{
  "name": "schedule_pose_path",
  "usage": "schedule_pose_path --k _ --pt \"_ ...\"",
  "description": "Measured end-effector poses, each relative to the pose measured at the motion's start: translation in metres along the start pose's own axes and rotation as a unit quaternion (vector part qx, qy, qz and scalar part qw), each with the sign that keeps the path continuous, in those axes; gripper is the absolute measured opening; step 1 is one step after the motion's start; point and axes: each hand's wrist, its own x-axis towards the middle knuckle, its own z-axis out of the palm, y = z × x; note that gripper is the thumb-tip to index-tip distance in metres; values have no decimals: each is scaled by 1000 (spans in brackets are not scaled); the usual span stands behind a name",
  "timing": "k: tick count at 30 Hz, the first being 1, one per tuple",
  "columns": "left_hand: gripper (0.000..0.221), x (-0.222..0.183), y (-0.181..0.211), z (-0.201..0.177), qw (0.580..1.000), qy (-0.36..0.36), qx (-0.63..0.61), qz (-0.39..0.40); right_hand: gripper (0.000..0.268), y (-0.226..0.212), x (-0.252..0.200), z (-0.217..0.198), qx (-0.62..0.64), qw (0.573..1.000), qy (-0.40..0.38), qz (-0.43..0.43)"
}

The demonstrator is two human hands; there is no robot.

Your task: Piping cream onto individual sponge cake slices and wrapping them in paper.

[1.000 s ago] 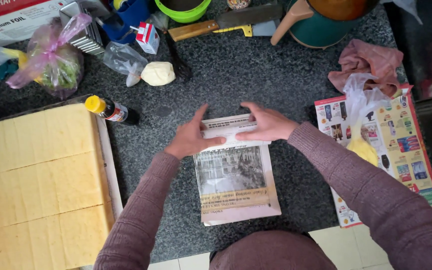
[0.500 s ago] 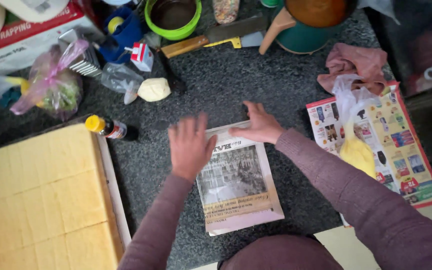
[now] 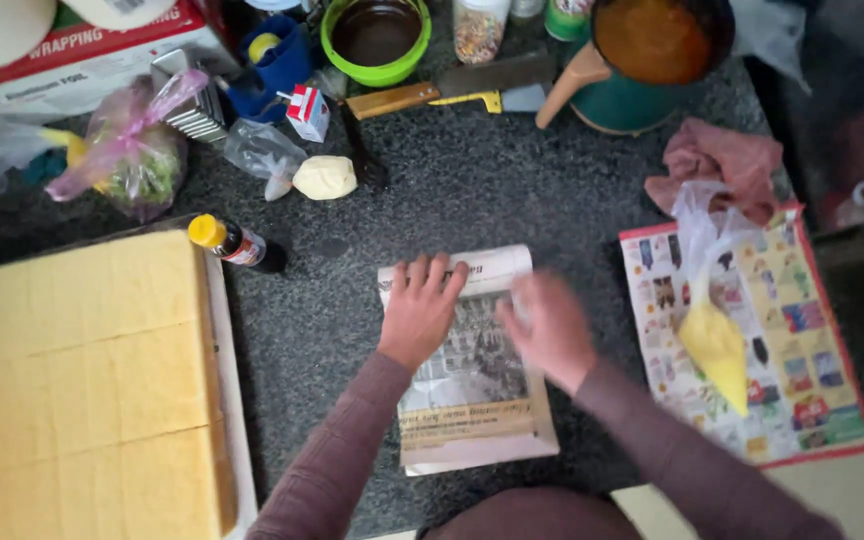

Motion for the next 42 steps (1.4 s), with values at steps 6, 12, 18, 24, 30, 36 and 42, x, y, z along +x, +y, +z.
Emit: schedule_pose_path --k 6,12,18,24,30,36,42 --pt "34 0 5 -1 997 73 24 -3 40 6 -51 33 -76 976 -166 -121" --pt "45 0 6 -15 999 44 9 0 38 3 -49 28 -61 980 -150 -117" --pt "31 -4 6 1 997 69 -8 43 36 2 -51 34 -73 980 -153 -104" --pt "60 24 -19 15 998 14 16 54 24 -13 -43 21 -50 975 -192 -96" --pt "49 102 -63 60 995 63 70 39 27 -13 -38 19 -18 970 -236 -54" --pt "38 138 -70 72 992 86 88 3 27 -11 -35 21 5 954 -300 0" --pt "30 129 -66 62 995 83 59 -7 39 -6 -12 11 15 928 -371 35"
